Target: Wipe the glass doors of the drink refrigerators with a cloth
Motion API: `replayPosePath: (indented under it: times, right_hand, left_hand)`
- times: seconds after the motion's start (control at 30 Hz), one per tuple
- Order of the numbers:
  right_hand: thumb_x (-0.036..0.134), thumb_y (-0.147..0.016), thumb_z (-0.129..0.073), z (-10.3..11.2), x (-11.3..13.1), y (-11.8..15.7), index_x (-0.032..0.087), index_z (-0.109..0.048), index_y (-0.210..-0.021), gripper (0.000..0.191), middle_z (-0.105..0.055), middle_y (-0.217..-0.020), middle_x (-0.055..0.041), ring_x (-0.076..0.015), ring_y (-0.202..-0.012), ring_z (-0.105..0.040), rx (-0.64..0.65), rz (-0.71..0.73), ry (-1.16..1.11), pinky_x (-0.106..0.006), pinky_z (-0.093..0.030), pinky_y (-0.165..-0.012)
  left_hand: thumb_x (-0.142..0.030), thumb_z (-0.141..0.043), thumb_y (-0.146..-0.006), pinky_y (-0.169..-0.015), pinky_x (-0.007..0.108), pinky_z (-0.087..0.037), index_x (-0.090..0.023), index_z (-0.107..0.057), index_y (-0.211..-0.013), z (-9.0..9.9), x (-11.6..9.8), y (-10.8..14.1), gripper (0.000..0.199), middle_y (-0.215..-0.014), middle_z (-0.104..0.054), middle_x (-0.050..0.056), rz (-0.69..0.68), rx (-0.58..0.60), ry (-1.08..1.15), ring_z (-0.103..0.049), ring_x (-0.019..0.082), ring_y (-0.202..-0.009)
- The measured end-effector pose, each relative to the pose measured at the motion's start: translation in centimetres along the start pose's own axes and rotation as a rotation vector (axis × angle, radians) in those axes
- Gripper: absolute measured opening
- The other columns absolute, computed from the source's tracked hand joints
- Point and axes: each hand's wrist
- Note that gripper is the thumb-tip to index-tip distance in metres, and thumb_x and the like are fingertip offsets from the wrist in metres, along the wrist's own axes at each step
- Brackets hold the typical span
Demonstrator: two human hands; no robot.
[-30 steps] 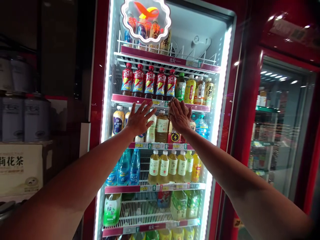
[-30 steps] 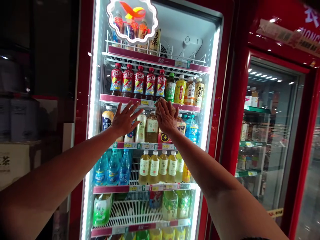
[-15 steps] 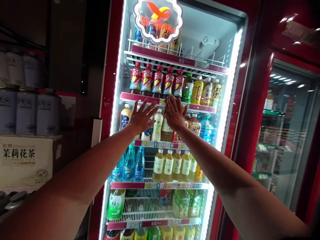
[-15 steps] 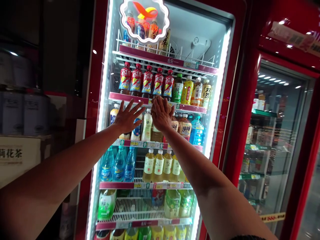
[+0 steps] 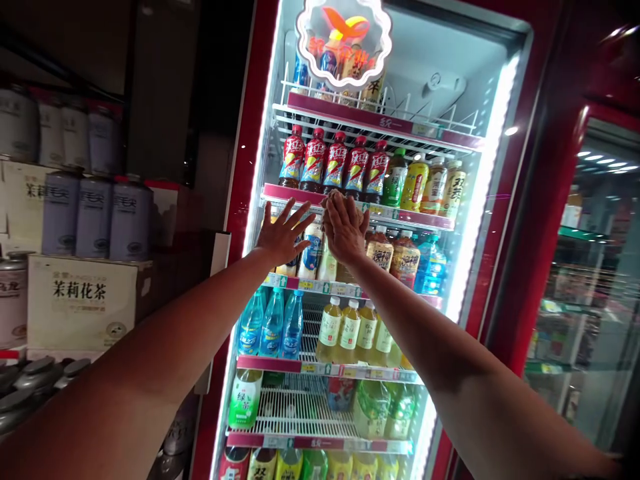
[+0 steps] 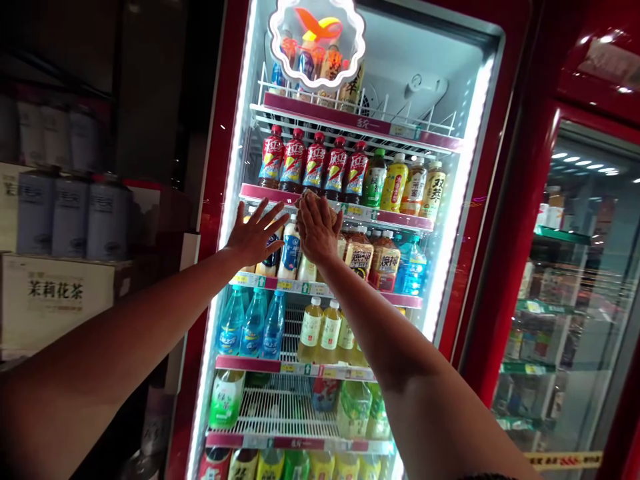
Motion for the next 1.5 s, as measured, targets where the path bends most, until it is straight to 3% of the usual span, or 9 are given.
replayPosePath:
  times: [0.17, 0.47, 0.6, 0.73, 0.9, 1.07, 1.2, 1.3, 1.5]
  right_hand:
    - [0.037, -0.108, -0.029, -0.3, 1.0, 1.0, 0.031, -0.034, -0.161, 0.054, -0.030, -0.169, 0.0014, -0.0270, -0.158, -0.018, 0.035, 0.142, 0.020, -0.060, 0.000, -0.129]
    - [0.034, -0.106, -0.029, -2.0, 4.4, -1.4, 0.026, -0.025, -0.164, 0.059, -0.029, -0.170, -0.0055, -0.0323, -0.158, -0.017, -0.086, 0.033, -0.040, -0.070, -0.003, -0.125]
    - [0.036, -0.106, -0.031, -1.8, 5.1, -0.9, 0.030, -0.026, -0.163, 0.058, -0.031, -0.169, -0.0027, -0.0299, -0.158, -0.019, -0.016, 0.123, -0.039, -0.068, -0.004, -0.126]
    - [0.038, -0.106, -0.030, -1.7, 5.9, -1.7, 0.028, -0.030, -0.162, 0.057, -0.029, -0.169, -0.0015, -0.0290, -0.159, -0.018, -0.009, 0.075, -0.046, -0.067, -0.005, -0.127]
    - [0.039, -0.108, -0.027, -2.1, 8.4, -1.5, 0.029, -0.029, -0.162, 0.055, -0.027, -0.170, 0.0015, -0.0260, -0.159, -0.016, -0.001, 0.137, -0.047, -0.065, -0.002, -0.128]
    - [0.041, -0.108, -0.026, -2.4, 9.1, -1.3, 0.030, -0.032, -0.161, 0.054, -0.030, -0.168, 0.0036, -0.0230, -0.159, -0.019, 0.010, 0.228, -0.038, -0.060, 0.003, -0.129]
    - [0.039, -0.108, -0.031, -3.4, 10.1, -2.1, 0.027, -0.035, -0.160, 0.054, -0.031, -0.168, 0.0011, -0.0254, -0.158, -0.021, -0.072, 0.184, -0.077, -0.057, 0.012, -0.128]
    - [0.038, -0.107, -0.033, -3.8, 11.1, -2.1, 0.028, -0.035, -0.160, 0.053, -0.032, -0.168, 0.0012, -0.0242, -0.158, -0.020, -0.066, 0.247, -0.093, -0.056, 0.016, -0.127]
    - [0.040, -0.108, -0.028, -3.6, 11.9, -3.1, 0.032, -0.032, -0.161, 0.054, -0.031, -0.169, 0.0037, -0.0234, -0.159, -0.018, -0.004, 0.293, -0.112, -0.059, 0.008, -0.129]
  left_hand:
    - [-0.042, -0.040, -0.102, -0.129, 0.063, 0.001, -0.026, -0.018, -0.165, 0.3, 0.8, 0.4, 0.068, -0.172, -0.015, 0.000, -0.013, 0.004, -0.017, -0.009, 0.028, -0.161]
    - [-0.037, -0.047, -0.099, -0.129, 0.049, -0.015, -0.019, -0.022, -0.164, 2.3, 3.1, 0.2, 0.072, -0.172, -0.020, 0.004, -0.059, 0.061, -0.053, -0.017, 0.024, -0.159]
    - [-0.040, -0.052, -0.098, -0.128, 0.053, -0.018, -0.021, -0.022, -0.164, 3.6, 4.5, 0.6, 0.075, -0.172, -0.016, 0.004, 0.022, 0.108, -0.101, -0.016, 0.026, -0.159]
    - [-0.046, -0.058, -0.095, -0.126, 0.061, -0.019, -0.026, -0.024, -0.163, 4.6, 6.2, 0.9, 0.078, -0.174, -0.009, 0.003, 0.079, 0.135, -0.124, -0.015, 0.031, -0.160]
    - [-0.047, -0.060, -0.095, -0.124, 0.055, -0.028, -0.027, -0.028, -0.162, 4.6, 7.9, 1.3, 0.077, -0.174, -0.012, 0.005, 0.078, 0.119, -0.091, -0.015, 0.032, -0.159]
    - [-0.050, -0.052, -0.097, -0.127, 0.053, -0.022, -0.025, -0.022, -0.164, 3.8, 9.0, 2.0, 0.078, -0.173, -0.015, 0.007, 0.050, 0.091, -0.029, -0.016, 0.031, -0.159]
    - [-0.037, -0.036, -0.103, -0.128, 0.051, -0.017, -0.020, -0.008, -0.166, 3.6, 9.3, 2.1, 0.071, -0.174, -0.005, 0.011, 0.127, 0.006, 0.110, -0.007, 0.029, -0.161]
    - [-0.044, -0.032, -0.104, -0.129, 0.053, -0.012, -0.018, -0.002, -0.166, 3.7, 9.5, 2.1, 0.074, -0.174, -0.001, 0.013, 0.146, 0.012, 0.208, 0.001, 0.030, -0.160]
    - [-0.054, -0.022, -0.104, -0.129, 0.049, -0.012, -0.020, 0.010, -0.165, 3.9, 9.8, 2.0, 0.076, -0.174, 0.001, 0.011, 0.139, 0.016, 0.292, 0.001, 0.024, -0.160]
Point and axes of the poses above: each hand's wrist, its own y-axis away from the middle knuckle, its own z-axis out of the back of the hand, x = y × z
